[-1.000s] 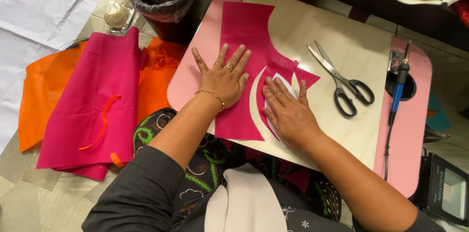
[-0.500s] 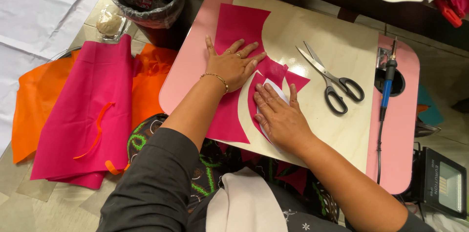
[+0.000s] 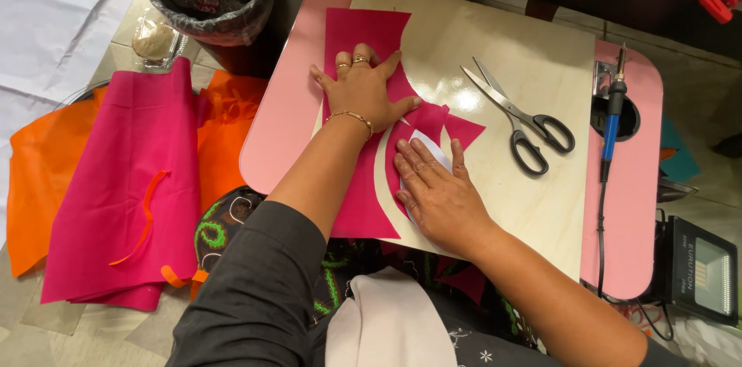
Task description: Cutting a shape out of pink fabric using a heat-cutting tool and a template
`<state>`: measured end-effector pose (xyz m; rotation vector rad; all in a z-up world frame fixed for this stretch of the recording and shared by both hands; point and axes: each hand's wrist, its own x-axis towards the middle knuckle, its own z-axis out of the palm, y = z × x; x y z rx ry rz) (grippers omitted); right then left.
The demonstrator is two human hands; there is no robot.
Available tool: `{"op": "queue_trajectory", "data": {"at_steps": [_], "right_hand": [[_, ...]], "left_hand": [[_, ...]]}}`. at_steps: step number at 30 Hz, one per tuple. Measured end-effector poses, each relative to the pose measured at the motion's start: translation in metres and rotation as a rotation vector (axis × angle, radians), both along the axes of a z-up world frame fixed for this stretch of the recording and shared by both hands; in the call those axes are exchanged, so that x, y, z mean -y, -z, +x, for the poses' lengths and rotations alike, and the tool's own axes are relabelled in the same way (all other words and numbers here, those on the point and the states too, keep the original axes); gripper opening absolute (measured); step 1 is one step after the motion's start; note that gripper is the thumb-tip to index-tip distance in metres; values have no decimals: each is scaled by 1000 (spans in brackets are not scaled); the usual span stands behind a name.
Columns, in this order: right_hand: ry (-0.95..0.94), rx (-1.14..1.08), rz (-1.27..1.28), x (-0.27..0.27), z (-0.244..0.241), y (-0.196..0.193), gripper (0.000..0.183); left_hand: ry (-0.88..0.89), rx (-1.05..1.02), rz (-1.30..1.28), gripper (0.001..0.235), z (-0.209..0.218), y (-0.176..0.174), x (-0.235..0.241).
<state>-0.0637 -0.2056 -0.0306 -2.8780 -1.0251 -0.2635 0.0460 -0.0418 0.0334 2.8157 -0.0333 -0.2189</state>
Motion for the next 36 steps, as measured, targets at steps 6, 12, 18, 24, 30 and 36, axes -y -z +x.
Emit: {"op": "queue_trajectory", "data": {"at_steps": [6,12,18,24,30,36], "right_hand": [[36,27,-12,-5,-7,-1,50],[18,46,101,-3,-15,-13,55],[118,211,269,34,-41,-32,48],[294,182,245,57,-54,-24,65],[320,125,332,83,-45,-20,64],[124,139,526,53,28,-43,21]], "left_hand": [[-104,37,-6,62,-9,-2,6],[-34,227,41,42,-9,48,5],[164,402,11,50,-99,57,13],[181,292,59,49,-118,66,12],[230,453,55,40,-126,70,18],[243,228,63,63,-124,58,29]]}}
